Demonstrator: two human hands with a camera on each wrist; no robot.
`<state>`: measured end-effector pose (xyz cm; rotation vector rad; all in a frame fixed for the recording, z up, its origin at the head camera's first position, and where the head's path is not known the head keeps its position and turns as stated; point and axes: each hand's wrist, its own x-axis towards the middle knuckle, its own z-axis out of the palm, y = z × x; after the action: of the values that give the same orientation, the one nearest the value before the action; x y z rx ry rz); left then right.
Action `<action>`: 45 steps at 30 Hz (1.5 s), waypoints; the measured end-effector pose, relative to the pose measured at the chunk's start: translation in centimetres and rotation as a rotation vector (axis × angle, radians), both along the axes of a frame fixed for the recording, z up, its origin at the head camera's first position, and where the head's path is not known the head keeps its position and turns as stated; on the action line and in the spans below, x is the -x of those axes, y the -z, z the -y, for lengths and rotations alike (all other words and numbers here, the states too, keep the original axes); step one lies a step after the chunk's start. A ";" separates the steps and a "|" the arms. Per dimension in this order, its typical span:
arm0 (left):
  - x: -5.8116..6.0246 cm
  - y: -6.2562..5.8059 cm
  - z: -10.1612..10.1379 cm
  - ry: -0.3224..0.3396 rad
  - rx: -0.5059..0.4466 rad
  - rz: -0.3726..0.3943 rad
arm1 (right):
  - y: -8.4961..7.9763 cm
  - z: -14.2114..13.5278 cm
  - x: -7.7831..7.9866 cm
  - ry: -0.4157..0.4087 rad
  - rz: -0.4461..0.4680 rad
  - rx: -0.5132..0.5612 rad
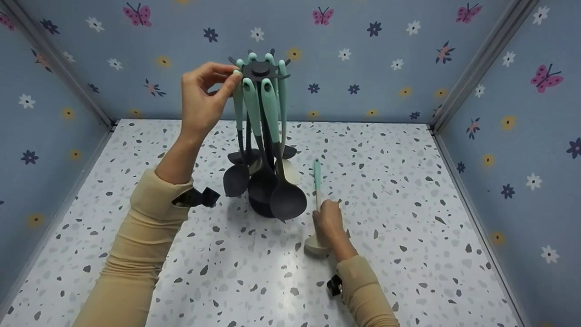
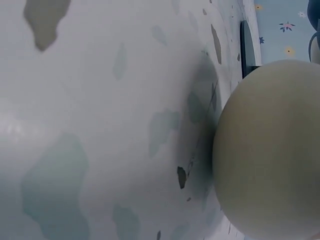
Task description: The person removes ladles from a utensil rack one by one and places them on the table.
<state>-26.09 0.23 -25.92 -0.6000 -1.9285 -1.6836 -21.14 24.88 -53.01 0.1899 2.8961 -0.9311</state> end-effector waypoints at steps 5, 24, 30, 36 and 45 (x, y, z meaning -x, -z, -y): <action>0.0 0.0 0.0 0.003 -0.006 0.002 | -0.5 -0.3 -0.2 -0.011 -0.009 0.000; 0.2 0.0 0.0 0.009 0.000 -0.013 | -5.3 0.6 -1.6 0.025 -0.501 0.161; 0.3 0.1 0.1 -0.001 0.007 -0.025 | -7.0 2.0 -2.3 0.033 -0.640 0.263; 0.3 0.1 0.3 -0.002 -0.003 -0.019 | -7.9 3.3 -2.7 -0.021 -0.756 0.388; 0.2 0.1 0.4 -0.004 -0.012 -0.011 | -11.1 6.7 -3.6 -0.121 -0.862 0.542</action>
<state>-26.30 -0.20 -26.02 -0.5998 -1.9097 -1.6846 -17.53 18.14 -41.87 -0.5534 3.0773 -2.1355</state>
